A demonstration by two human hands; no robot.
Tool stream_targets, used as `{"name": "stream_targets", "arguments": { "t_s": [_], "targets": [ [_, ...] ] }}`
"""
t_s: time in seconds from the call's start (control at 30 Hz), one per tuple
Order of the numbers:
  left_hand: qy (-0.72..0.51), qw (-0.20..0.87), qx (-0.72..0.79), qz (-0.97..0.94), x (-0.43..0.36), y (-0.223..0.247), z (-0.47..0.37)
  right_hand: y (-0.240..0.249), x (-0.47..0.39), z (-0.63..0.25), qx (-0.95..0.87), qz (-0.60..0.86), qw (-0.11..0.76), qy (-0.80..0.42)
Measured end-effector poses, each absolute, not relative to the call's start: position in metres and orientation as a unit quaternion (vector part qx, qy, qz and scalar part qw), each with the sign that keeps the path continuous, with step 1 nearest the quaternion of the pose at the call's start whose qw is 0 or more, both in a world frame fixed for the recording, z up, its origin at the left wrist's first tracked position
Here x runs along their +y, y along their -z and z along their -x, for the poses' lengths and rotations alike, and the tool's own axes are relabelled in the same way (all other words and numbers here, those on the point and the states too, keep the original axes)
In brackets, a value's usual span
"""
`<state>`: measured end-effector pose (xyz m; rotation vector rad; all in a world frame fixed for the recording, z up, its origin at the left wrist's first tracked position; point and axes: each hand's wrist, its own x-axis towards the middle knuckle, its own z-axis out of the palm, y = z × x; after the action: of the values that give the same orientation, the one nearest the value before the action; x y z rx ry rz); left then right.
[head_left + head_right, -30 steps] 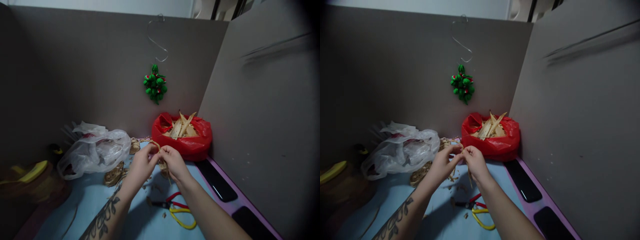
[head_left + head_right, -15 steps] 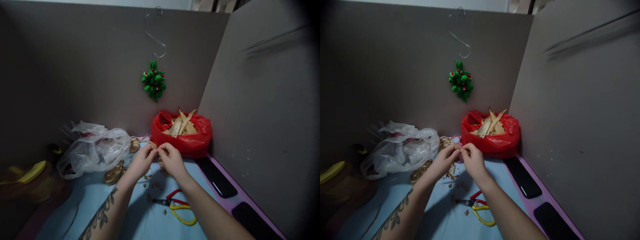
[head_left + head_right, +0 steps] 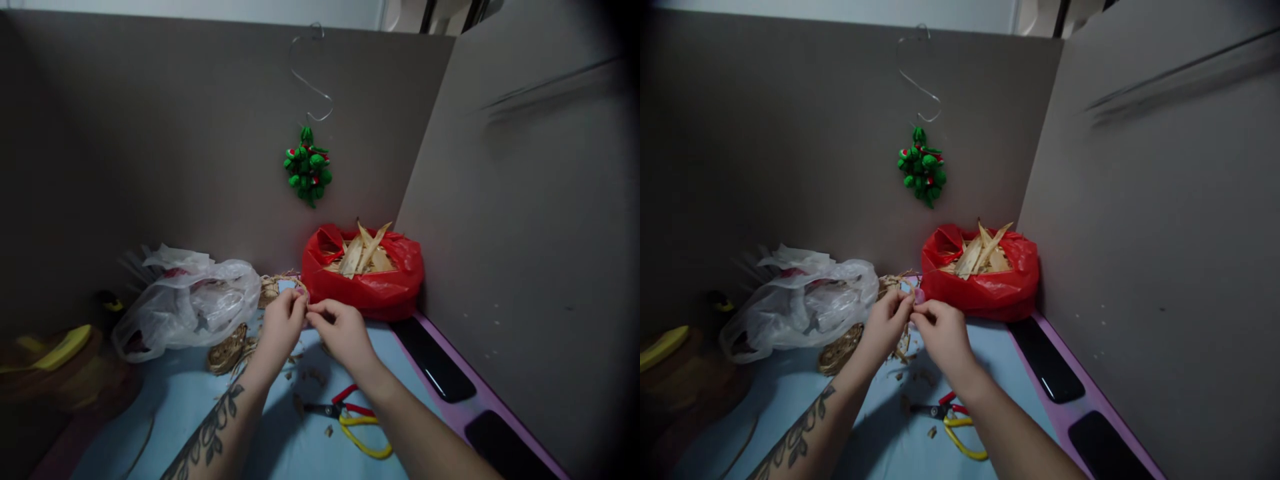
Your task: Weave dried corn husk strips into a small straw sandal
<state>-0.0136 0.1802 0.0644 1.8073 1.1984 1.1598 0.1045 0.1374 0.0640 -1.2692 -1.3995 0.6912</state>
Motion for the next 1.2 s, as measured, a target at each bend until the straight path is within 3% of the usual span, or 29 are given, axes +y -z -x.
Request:
{"name": "stream_targets", "arguments": {
  "t_s": [0.1,0.17,0.27,0.43,0.53,0.6,0.7,1.0,1.2],
  "targets": [
    [-0.464,0.461,0.423,-0.628,0.189,-0.059,0.017,-0.059,0.131,-0.092,-0.671,0.553,0.478,-0.125],
    [-0.475,0.456,0.420,-0.625,0.195,-0.057,0.020,-0.059,0.129,-0.090,-0.706,0.550,0.436,-0.094],
    [-0.483,0.405,0.427,-0.648,0.198,-0.058,0.024,-0.064,0.129,-0.095,-0.708,0.527,0.446,-0.150],
    [-0.456,0.381,0.406,-0.694,0.190,-0.065,0.020,-0.063,0.144,-0.106,-0.577,0.523,0.565,-0.272],
    [-0.426,0.324,0.401,-0.743,0.183,-0.067,0.017,-0.059,0.151,-0.110,-0.536,0.478,0.578,-0.388],
    [-0.407,0.268,0.420,-0.766,0.179,-0.069,0.017,-0.059,0.152,-0.113,-0.531,0.478,0.574,-0.401],
    [-0.384,0.222,0.435,-0.784,0.176,-0.071,0.017,-0.060,0.151,-0.116,-0.539,0.500,0.572,-0.365],
    [-0.379,0.248,0.400,-0.797,0.177,-0.077,0.020,-0.053,0.152,-0.110,-0.629,0.579,0.502,-0.129],
    [-0.353,0.311,0.420,-0.776,0.178,-0.080,0.023,-0.048,0.152,-0.107,-0.617,0.605,0.492,-0.105]
  ]
}}
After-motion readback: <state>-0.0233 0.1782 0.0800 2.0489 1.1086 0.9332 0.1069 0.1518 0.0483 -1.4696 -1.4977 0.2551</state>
